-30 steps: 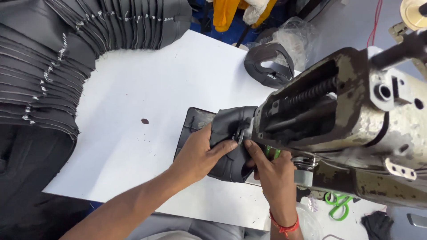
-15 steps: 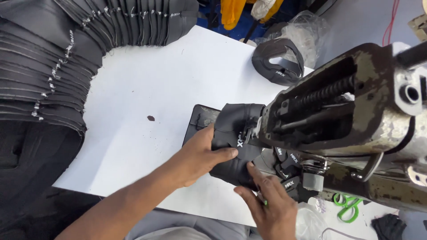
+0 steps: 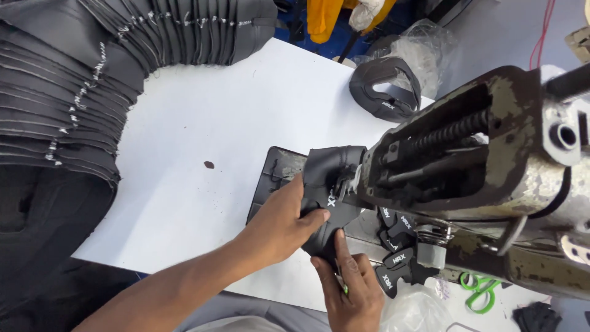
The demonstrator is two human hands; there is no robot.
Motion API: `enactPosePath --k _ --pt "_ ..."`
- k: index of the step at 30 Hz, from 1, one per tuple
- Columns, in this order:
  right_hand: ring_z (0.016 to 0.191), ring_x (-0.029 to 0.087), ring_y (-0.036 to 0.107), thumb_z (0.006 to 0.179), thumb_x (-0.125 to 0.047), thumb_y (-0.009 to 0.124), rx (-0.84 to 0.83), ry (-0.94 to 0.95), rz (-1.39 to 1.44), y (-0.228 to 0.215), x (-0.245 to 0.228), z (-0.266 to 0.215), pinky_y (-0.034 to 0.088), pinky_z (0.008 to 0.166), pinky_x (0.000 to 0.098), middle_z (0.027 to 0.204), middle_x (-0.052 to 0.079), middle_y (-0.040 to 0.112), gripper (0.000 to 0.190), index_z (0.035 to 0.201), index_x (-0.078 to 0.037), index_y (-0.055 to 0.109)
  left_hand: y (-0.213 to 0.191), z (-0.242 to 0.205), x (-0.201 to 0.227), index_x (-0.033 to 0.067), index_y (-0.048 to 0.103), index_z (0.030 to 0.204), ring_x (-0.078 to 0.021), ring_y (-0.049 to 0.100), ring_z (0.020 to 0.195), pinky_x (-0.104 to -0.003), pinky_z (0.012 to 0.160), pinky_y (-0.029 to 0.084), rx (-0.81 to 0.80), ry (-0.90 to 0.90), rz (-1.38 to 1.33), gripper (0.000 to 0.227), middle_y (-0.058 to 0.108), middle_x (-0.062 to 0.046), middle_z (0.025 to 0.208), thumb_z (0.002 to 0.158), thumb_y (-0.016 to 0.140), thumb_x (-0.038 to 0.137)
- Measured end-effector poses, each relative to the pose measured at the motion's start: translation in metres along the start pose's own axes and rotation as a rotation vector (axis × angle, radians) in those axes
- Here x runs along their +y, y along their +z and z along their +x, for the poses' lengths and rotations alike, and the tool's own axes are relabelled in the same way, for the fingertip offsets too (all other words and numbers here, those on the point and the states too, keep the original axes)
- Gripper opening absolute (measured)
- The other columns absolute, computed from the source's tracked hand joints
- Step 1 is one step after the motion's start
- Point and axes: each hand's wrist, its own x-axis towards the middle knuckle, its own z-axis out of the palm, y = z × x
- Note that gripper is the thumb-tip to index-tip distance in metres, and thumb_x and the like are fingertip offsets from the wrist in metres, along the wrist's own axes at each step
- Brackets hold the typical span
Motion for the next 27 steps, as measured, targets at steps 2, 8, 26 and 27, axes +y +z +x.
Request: enactPosePath --k 2,8,26,27 --pt "0.055 0.009 0.056 0.071 -0.012 0.090 0.004 0.038 -0.020 0.002 0.000 0.000 0.049 0.051 0.0247 0.067 0.003 0.059 0.063 0.130 -0.008 0.068 0.000 0.002 -0.003 0.0023 0.048 0.131 -0.0272 0.069 0.099 -0.041 0.087 0.051 -0.009 0.021 -0.002 0.049 0.071 -0.017 0.108 0.089 0.067 0.020" --pt "0.061 0.007 0.062 0.079 -0.011 0.086 0.022 -0.038 0.037 0.003 -0.004 0.007 0.050 0.054 0.0247 0.071 0.002 0.059 0.059 0.134 -0.007 0.066 -0.001 0.016 -0.007 0.0052 0.048 0.137 -0.0200 0.067 0.112 -0.035 0.097 0.050 -0.005 0.136 -0.072 0.056 0.070 -0.012 0.121 0.086 0.070 0.013" --pt "0.055 0.012 0.048 0.082 -0.008 0.080 -0.103 0.011 -0.059 -0.033 -0.020 0.060 0.043 0.050 0.0313 0.070 0.004 0.052 0.051 0.132 -0.014 0.070 0.017 0.026 -0.017 0.0002 0.049 0.136 -0.0169 0.061 0.119 -0.034 0.102 0.047 0.126 0.248 -0.365 0.048 0.067 -0.011 0.128 0.091 0.065 0.005" --pt "0.055 0.013 0.047 0.082 -0.010 0.081 -0.112 0.012 -0.048 -0.034 -0.018 0.062 0.043 0.050 0.0314 0.070 0.004 0.052 0.051 0.132 -0.016 0.070 0.017 0.022 -0.013 0.0017 0.046 0.138 -0.0174 0.063 0.117 -0.034 0.101 0.048 0.153 0.234 -0.317 0.049 0.067 -0.011 0.126 0.092 0.064 0.007"
